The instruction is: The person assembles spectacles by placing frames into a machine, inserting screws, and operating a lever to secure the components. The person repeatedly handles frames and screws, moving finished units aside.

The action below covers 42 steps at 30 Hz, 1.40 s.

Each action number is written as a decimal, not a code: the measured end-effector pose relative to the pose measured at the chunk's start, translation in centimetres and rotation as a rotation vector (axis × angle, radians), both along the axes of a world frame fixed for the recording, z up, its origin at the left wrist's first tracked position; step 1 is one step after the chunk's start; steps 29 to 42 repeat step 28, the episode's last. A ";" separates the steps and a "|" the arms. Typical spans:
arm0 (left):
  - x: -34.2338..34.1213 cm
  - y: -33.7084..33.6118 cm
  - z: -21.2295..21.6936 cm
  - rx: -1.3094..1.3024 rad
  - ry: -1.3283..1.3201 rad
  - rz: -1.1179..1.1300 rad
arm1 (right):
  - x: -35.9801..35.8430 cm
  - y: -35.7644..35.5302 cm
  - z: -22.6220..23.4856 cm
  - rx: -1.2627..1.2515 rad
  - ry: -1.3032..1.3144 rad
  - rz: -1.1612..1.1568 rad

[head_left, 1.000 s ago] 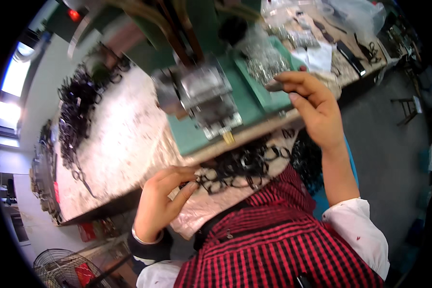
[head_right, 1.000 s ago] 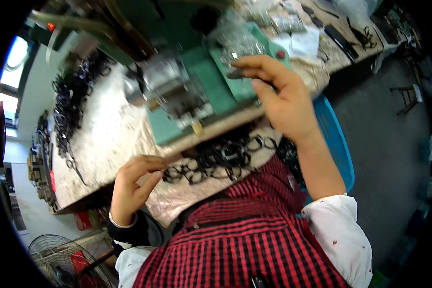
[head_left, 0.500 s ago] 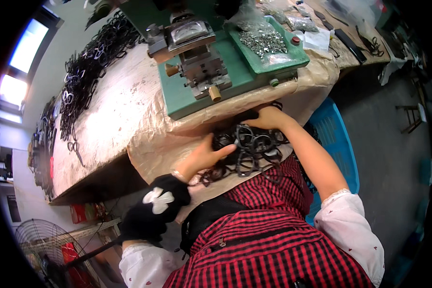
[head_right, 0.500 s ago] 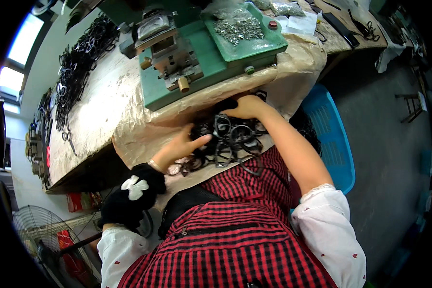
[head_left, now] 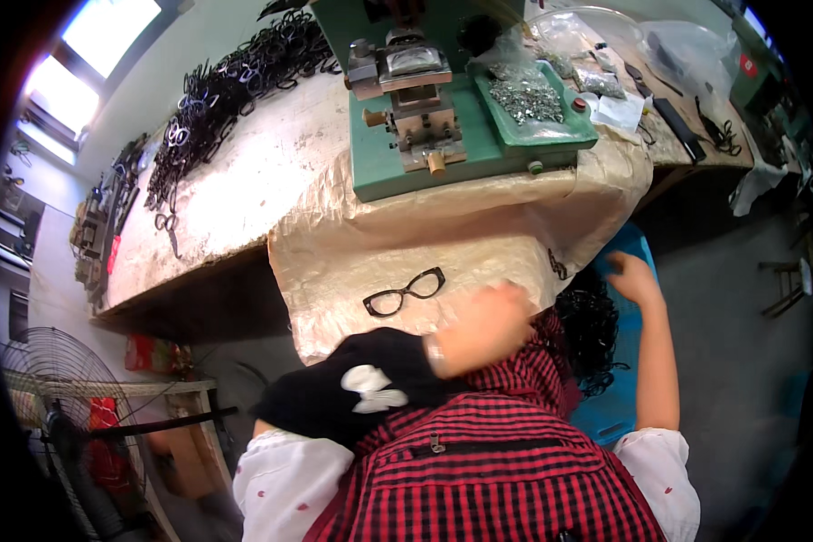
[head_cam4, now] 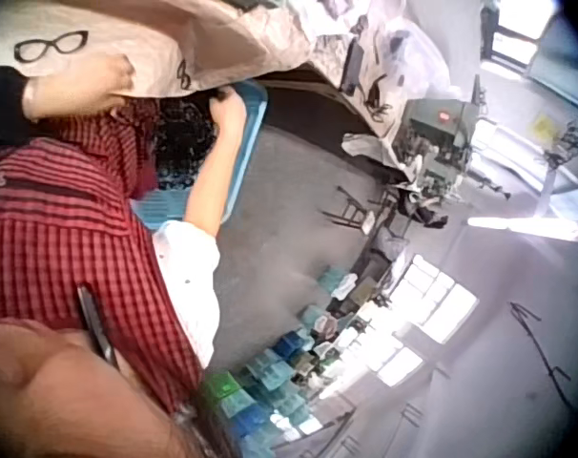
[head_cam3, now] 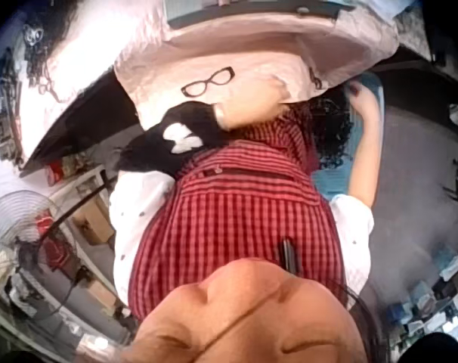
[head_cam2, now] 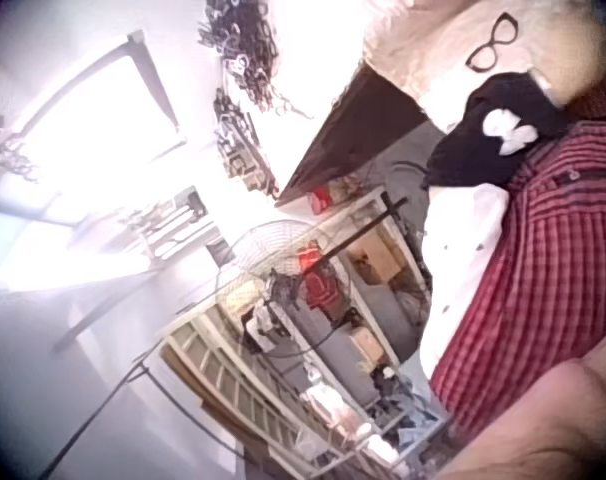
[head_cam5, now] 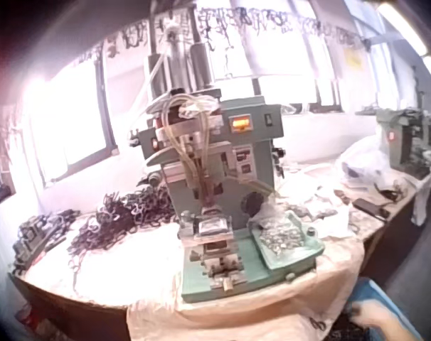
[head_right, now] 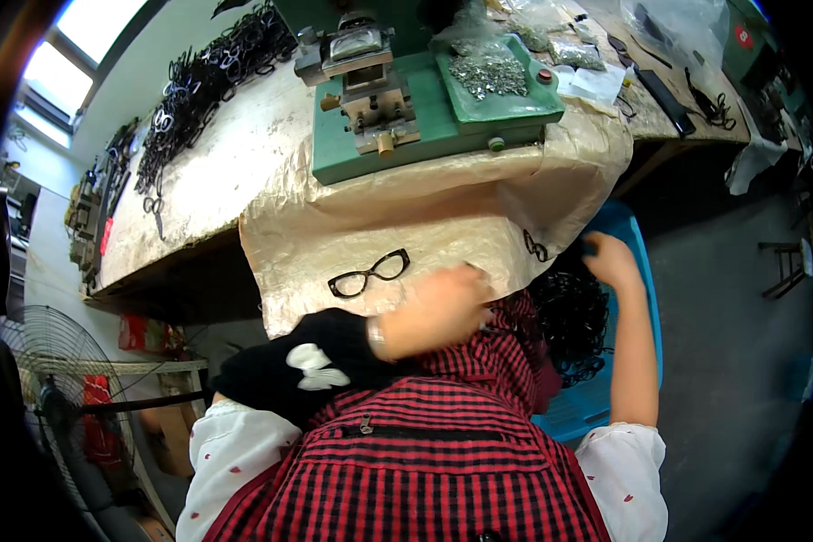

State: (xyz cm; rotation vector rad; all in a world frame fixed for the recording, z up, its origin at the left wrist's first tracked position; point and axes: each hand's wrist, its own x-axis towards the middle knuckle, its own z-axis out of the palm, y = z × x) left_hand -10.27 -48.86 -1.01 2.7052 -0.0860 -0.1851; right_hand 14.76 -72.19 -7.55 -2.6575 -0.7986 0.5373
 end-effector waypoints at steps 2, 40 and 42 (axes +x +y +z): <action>-2.4 5.8 -1.9 0.184 -0.163 0.183 | -3.6 4.9 1.4 0.383 0.126 0.004; -11.8 10.8 2.8 0.033 -0.092 0.915 | -16.1 25.5 -4.2 0.244 -0.343 0.805; -11.8 10.8 2.8 0.033 -0.092 0.915 | -16.1 25.5 -4.2 0.244 -0.343 0.805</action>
